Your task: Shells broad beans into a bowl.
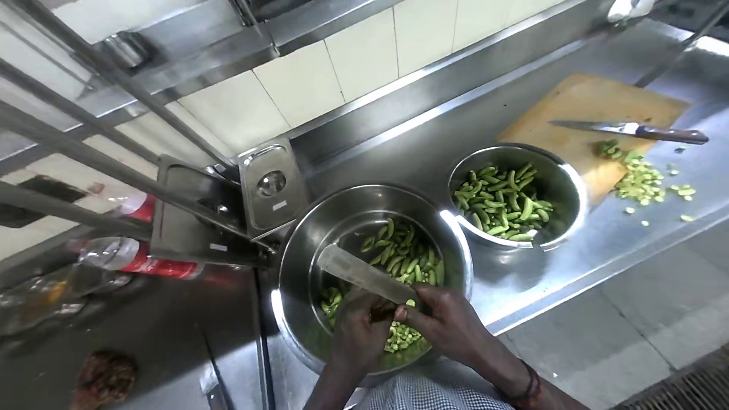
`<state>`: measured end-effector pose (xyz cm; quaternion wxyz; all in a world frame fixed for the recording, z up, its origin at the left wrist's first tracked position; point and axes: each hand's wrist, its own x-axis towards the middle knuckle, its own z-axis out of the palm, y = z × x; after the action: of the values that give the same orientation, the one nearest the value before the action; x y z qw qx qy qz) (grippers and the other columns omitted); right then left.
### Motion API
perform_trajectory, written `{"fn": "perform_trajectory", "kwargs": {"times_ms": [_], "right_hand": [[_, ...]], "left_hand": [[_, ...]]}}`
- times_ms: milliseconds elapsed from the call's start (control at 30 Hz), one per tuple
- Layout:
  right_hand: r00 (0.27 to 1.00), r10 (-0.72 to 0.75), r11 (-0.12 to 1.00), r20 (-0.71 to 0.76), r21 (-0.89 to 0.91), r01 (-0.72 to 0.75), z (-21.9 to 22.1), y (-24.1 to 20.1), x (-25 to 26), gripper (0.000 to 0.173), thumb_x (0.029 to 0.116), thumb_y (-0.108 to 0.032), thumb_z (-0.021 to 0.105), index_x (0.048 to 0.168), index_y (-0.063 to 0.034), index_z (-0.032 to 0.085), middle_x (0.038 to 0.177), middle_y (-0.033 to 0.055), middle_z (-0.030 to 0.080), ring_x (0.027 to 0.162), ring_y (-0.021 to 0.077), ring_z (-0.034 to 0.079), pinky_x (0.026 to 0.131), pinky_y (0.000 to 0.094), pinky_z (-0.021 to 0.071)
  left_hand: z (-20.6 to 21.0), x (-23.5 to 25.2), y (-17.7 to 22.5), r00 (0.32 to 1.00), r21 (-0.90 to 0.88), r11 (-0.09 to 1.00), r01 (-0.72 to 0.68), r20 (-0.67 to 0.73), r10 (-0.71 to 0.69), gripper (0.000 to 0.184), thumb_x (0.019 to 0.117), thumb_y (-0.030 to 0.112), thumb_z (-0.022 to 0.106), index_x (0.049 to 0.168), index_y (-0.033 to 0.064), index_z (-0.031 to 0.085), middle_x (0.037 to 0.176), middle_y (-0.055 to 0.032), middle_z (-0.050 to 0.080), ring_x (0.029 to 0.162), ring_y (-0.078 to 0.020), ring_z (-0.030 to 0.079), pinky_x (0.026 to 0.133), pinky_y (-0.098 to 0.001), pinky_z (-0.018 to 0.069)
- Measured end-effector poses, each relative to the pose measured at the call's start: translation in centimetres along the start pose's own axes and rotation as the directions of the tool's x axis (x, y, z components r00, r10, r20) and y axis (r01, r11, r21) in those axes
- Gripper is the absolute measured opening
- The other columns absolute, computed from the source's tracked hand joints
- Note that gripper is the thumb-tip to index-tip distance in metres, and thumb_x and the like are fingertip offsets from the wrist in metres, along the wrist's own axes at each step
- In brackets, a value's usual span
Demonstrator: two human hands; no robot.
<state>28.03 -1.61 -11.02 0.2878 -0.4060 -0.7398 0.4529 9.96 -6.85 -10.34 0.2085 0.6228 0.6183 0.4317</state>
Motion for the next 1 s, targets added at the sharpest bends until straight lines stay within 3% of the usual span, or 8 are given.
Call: {"fn": "perform_trajectory", "kwargs": {"times_ms": [100, 200, 267, 367, 467, 633, 800, 1000], "right_hand": [[0.994, -0.098, 0.992, -0.044, 0.070, 0.100, -0.3, 0.7, 0.7, 0.056, 0.0953, -0.069, 0.053, 0.081, -0.0154, 0.063, 0.056, -0.0068, 0.046, 0.048, 0.0050, 0.047, 0.046, 0.0274, 0.0424], [0.989, -0.129, 0.986, -0.068, 0.100, 0.136, -1.0, 1.3, 1.7, 0.061, 0.1030, -0.067, 0.034, 0.083, -0.0172, 0.062, 0.057, -0.0048, 0.044, 0.048, 0.0088, 0.047, 0.045, 0.0321, 0.0429], [0.994, -0.104, 0.994, -0.036, 0.038, 0.105, -1.3, 1.5, 2.4, 0.050, 0.1035, -0.061, 0.042, 0.085, -0.0186, 0.062, 0.058, -0.0057, 0.047, 0.049, 0.0091, 0.048, 0.046, 0.0324, 0.0439], [0.996, -0.048, 0.998, 0.080, -0.022, 0.050, -1.9, 1.4, 3.3, 0.046, 0.0898, -0.064, 0.064, 0.092, -0.0187, 0.064, 0.064, -0.0062, 0.055, 0.055, 0.0089, 0.055, 0.052, 0.0343, 0.0504], [0.990, -0.050, 0.999, 0.132, 0.001, 0.051, -2.0, 1.1, 3.6, 0.050, 0.0821, -0.066, 0.072, 0.094, -0.0179, 0.064, 0.066, -0.0056, 0.056, 0.057, 0.0086, 0.055, 0.055, 0.0335, 0.0505], [0.991, -0.111, 0.990, 0.080, 0.101, 0.103, -2.3, 0.6, 3.2, 0.045, 0.0821, -0.060, 0.075, 0.092, -0.0172, 0.065, 0.065, -0.0067, 0.055, 0.056, 0.0056, 0.053, 0.053, 0.0289, 0.0491], [0.990, -0.128, 0.979, 0.061, 0.168, 0.116, -2.2, 0.3, 2.1, 0.037, 0.0888, -0.053, 0.073, 0.094, -0.0171, 0.067, 0.066, -0.0070, 0.058, 0.057, 0.0042, 0.056, 0.054, 0.0270, 0.0502], [0.988, -0.152, 0.985, 0.034, 0.090, 0.149, -0.5, -0.5, 0.6, 0.047, 0.0961, -0.061, 0.059, 0.086, -0.0161, 0.067, 0.061, -0.0057, 0.053, 0.053, 0.0064, 0.052, 0.051, 0.0307, 0.0469]], "left_hand": [[-0.3, 0.5, 0.3, 0.948, -0.348, 0.889, 0.298, -0.005, -0.319, 0.022, 0.0841, 0.007, 0.077, 0.105, 0.0103, 0.074, 0.096, -0.0050, 0.071, 0.074, -0.0147, 0.068, 0.067, -0.0310, 0.0614], [-1.0, 0.8, 1.4, 0.847, -0.679, 0.594, 0.431, 0.078, -0.525, 0.021, 0.0890, 0.002, 0.069, 0.109, 0.0069, 0.073, 0.086, -0.0127, 0.067, 0.059, -0.0143, 0.060, 0.053, -0.0265, 0.0543], [-1.4, 0.8, 1.8, 0.785, -0.813, 0.365, 0.454, 0.171, -0.595, 0.021, 0.0931, 0.006, 0.066, 0.113, 0.0090, 0.071, 0.089, -0.0130, 0.067, 0.056, -0.0107, 0.057, 0.050, -0.0234, 0.0509], [-1.5, 0.9, 2.0, 0.711, -0.880, 0.157, 0.448, 0.244, -0.660, 0.020, 0.0972, 0.011, 0.062, 0.116, 0.0122, 0.069, 0.088, -0.0101, 0.065, 0.055, -0.0082, 0.055, 0.048, -0.0209, 0.0479], [-1.2, 1.0, 2.4, 0.689, -0.894, 0.116, 0.434, 0.246, -0.682, 0.019, 0.0960, 0.011, 0.064, 0.114, 0.0119, 0.068, 0.086, -0.0102, 0.065, 0.055, -0.0089, 0.056, 0.048, -0.0214, 0.0490], [-0.2, 1.0, 3.6, 0.707, -0.873, 0.110, 0.474, 0.304, -0.639, 0.017, 0.0940, 0.007, 0.064, 0.110, 0.0098, 0.069, 0.078, -0.0090, 0.064, 0.056, -0.0096, 0.058, 0.051, -0.0227, 0.0517], [0.4, 1.0, 4.2, 0.723, -0.868, 0.072, 0.492, 0.360, -0.590, 0.016, 0.0975, 0.004, 0.057, 0.109, 0.0069, 0.068, 0.077, -0.0110, 0.064, 0.056, -0.0111, 0.059, 0.050, -0.0238, 0.0516], [-0.1, 0.2, 3.3, 0.747, -0.902, 0.057, 0.427, 0.317, -0.585, 0.024, 0.0980, 0.005, 0.052, 0.116, 0.0075, 0.068, 0.081, -0.0109, 0.067, 0.060, -0.0116, 0.063, 0.056, -0.0241, 0.0557]]}}
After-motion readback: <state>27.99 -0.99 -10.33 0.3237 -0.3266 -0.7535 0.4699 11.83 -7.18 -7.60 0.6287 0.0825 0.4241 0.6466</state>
